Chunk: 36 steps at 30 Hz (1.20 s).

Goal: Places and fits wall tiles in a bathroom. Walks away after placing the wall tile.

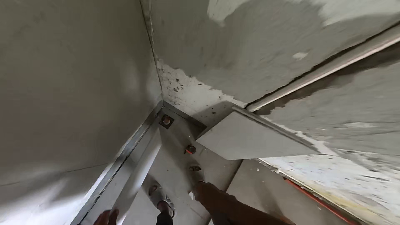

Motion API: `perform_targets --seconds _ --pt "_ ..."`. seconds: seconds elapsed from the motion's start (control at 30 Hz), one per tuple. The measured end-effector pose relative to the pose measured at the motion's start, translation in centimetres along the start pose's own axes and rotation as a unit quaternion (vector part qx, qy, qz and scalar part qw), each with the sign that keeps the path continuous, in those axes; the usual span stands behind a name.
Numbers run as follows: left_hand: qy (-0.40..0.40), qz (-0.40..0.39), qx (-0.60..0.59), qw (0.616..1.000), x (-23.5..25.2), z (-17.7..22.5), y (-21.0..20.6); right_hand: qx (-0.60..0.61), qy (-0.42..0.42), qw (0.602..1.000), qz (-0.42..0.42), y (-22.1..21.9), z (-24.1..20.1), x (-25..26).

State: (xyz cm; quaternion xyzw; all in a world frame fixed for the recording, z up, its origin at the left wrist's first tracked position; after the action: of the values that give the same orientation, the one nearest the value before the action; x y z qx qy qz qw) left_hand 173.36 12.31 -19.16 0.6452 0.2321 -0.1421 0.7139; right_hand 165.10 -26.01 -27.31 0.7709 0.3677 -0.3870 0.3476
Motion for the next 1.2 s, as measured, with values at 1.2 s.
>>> perform_targets --seconds 1.2 --pt "-0.121 0.243 -0.024 0.962 35.8 8.1 -14.0 0.096 -0.010 0.920 0.379 25.1 11.9 48.5"
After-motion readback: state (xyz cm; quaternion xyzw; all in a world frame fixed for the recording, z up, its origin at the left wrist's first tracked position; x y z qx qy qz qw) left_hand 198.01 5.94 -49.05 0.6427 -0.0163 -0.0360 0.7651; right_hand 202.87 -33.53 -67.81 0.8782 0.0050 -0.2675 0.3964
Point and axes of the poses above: each hand's wrist, its own x-axis towards the middle knuckle, its own y-axis out of the back of the hand, z = x × y, the point moved 2 cm from there along x, towards the middle knuckle, and after that the axes turned 2 degrees about -z, right-handed, at the moved point
